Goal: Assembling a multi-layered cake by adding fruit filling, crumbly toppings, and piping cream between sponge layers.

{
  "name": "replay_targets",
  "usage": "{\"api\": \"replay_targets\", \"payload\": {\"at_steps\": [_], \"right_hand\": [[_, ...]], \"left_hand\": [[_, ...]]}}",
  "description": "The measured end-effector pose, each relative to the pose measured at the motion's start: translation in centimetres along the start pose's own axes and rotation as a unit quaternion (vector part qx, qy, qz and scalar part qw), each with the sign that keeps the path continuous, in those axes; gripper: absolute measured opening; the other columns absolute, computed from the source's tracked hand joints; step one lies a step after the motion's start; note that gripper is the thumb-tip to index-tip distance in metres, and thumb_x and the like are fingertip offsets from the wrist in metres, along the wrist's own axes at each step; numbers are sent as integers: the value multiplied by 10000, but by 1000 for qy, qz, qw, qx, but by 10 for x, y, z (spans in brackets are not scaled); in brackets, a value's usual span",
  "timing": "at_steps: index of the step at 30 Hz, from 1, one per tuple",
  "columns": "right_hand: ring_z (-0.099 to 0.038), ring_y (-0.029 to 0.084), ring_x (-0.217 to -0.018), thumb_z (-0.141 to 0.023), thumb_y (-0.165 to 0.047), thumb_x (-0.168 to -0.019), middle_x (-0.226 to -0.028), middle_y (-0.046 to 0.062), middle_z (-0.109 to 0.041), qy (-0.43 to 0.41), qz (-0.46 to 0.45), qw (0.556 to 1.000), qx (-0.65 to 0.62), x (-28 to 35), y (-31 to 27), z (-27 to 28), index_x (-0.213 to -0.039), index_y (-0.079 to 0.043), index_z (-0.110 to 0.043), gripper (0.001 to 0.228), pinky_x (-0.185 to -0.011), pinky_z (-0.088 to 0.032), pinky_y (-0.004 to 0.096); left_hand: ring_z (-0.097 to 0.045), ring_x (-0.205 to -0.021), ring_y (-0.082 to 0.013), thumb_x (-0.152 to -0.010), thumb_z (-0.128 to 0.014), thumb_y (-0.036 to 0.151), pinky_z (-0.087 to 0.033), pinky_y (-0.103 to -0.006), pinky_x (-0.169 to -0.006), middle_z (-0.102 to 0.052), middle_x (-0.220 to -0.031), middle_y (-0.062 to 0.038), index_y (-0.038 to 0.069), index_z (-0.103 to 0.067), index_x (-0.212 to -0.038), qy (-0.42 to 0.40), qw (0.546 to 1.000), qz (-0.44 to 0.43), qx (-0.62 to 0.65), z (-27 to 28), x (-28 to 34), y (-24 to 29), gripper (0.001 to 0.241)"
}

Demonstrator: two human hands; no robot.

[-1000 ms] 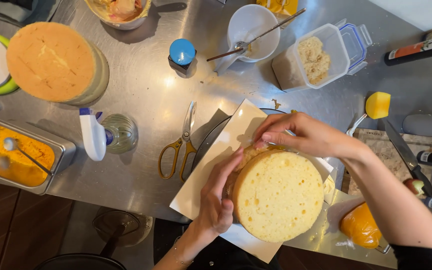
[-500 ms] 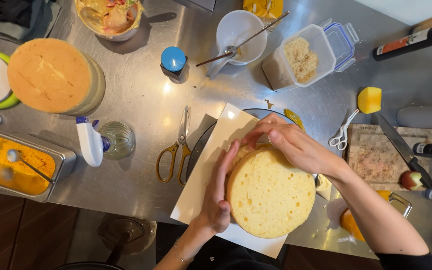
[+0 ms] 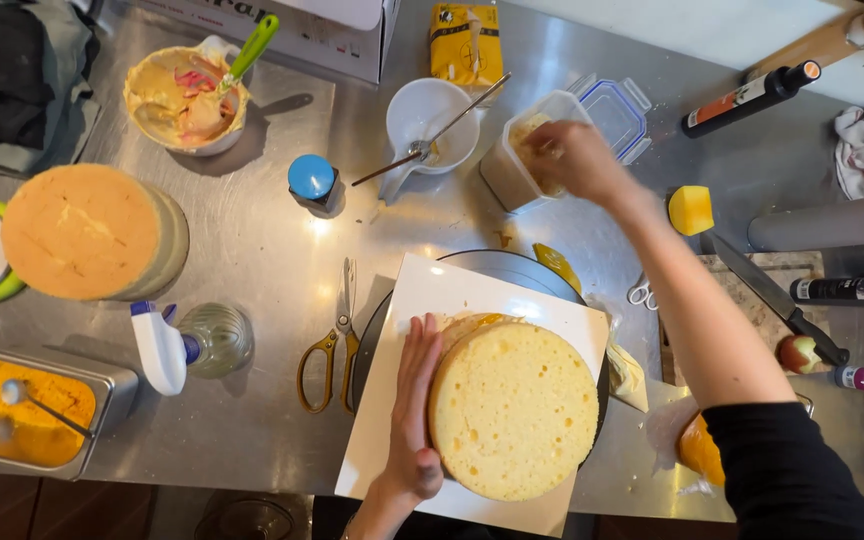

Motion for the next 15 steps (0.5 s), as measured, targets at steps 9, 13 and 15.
{"api": "replay_targets", "payload": {"at_steps": [9, 13, 15], "right_hand": [[-791, 317, -938, -867, -61, -1086, -1129, 131, -824, 164, -15, 986, -24, 8, 20, 21, -1158, -43, -723, 162, -767, -642, 452], [-761, 417, -1235, -786, 46, -1019, -1311, 224, -742, 151, -16, 986, -65, 23, 21, 35, -1290, -83, -587, 360, -802, -741, 500], [-706, 241, -909, -890, -84, -1125, -1205, 136, -779, 178, 27, 983, -24, 27, 25, 40, -1155, -99, -841, 59, -732, -589, 392]], "left_hand": [[-320, -1801, -439, -1209, -240, 982, -303, -628, -1483, -321, -1897, -288, 27, -410, -1752, 35, 996, 54, 56, 12, 4, -2, 1111], [-270, -1823, -434, -1225, -319, 955, -245, -658, -1522, -322, -1906, -236, 22, -377, -1776, 29, 990, 53, 124, 1, 5, -5, 1085], [-447, -1748, -450, -1221, -190, 956, -94, -673, -1535, -476, -1830, -250, -22, -375, -1756, 10, 998, 46, 34, 0, 5, 0, 1130]]}}
Point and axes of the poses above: each hand's wrist, its own x-axis away from the middle knuckle, its own z-axis out of the back of the hand, y = z × x, the point moved 10 cm from there along -x, towards the middle knuckle
